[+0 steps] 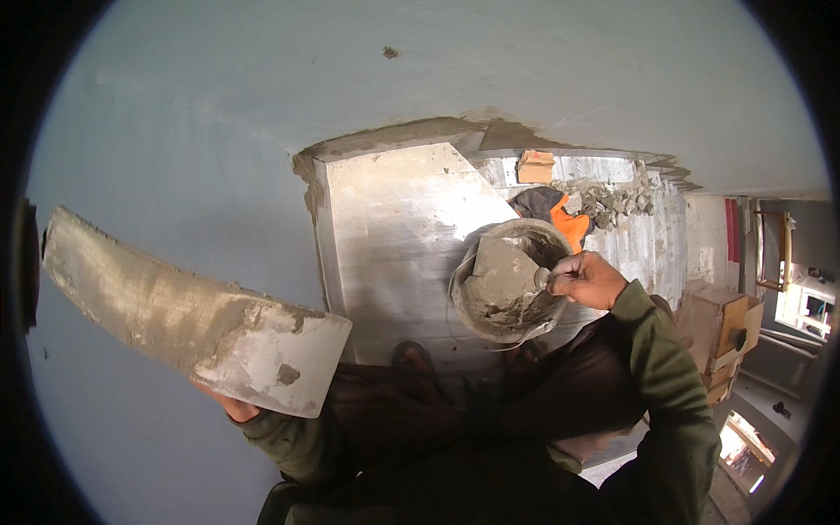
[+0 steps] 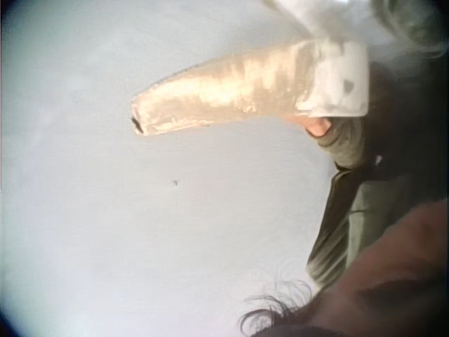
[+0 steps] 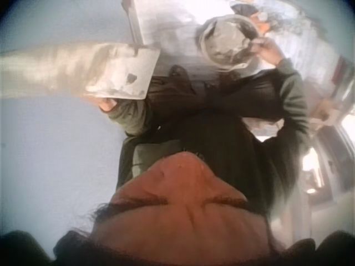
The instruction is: The person applies plaster to the base of a wall using a trowel and a hawk. They take plaster from a bucket with the trowel, place it onto the hawk, and then use the trowel to spread the plaster onto the wall surface along the floor edge.
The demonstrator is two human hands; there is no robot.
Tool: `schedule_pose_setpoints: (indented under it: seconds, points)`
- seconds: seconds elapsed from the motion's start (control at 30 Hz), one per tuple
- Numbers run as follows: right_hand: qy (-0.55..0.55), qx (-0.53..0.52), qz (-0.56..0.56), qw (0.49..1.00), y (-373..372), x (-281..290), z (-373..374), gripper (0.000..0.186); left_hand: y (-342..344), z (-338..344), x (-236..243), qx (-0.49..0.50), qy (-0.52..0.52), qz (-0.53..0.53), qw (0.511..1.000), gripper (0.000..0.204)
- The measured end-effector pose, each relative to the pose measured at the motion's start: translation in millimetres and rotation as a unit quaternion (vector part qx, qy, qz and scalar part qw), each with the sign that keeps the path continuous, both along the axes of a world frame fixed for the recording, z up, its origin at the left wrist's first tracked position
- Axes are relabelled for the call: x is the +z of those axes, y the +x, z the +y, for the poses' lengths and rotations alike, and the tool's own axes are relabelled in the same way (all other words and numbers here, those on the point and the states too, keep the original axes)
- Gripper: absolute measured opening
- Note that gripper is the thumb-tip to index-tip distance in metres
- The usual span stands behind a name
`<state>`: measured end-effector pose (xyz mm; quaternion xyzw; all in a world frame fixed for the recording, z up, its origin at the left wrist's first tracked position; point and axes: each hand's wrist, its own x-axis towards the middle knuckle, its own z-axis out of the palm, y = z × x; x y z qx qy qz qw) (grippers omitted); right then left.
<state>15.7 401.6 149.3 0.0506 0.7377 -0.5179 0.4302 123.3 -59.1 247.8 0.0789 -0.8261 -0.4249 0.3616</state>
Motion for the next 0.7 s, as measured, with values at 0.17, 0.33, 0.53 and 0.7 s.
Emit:
schedule_pose_setpoints:
  seconds: [0.17,0.33,0.53,0.7]
  points:
    - [-0.081,-0.013,0.065,0.995,-4.1,12.6,-18.6,0.008,-0.3,3.3,5.5,-0.038,0.010,0.027,0.999,0.036]
    - [-0.100,0.009,0.209,0.973,-23.3,-19.4,-103.0,0.017,-16.5,10.1,25.2,-0.140,0.045,0.064,0.987,0.036]
    - [-0.160,-0.194,0.141,0.958,-9.3,-88.2,-242.0,0.028,-48.3,19.5,45.7,-0.294,0.123,0.094,0.943,0.037]
    - [-0.117,-0.243,0.173,0.947,19.2,-124.1,-316.5,0.029,-67.0,23.8,39.7,-0.375,0.173,0.083,0.907,0.038]
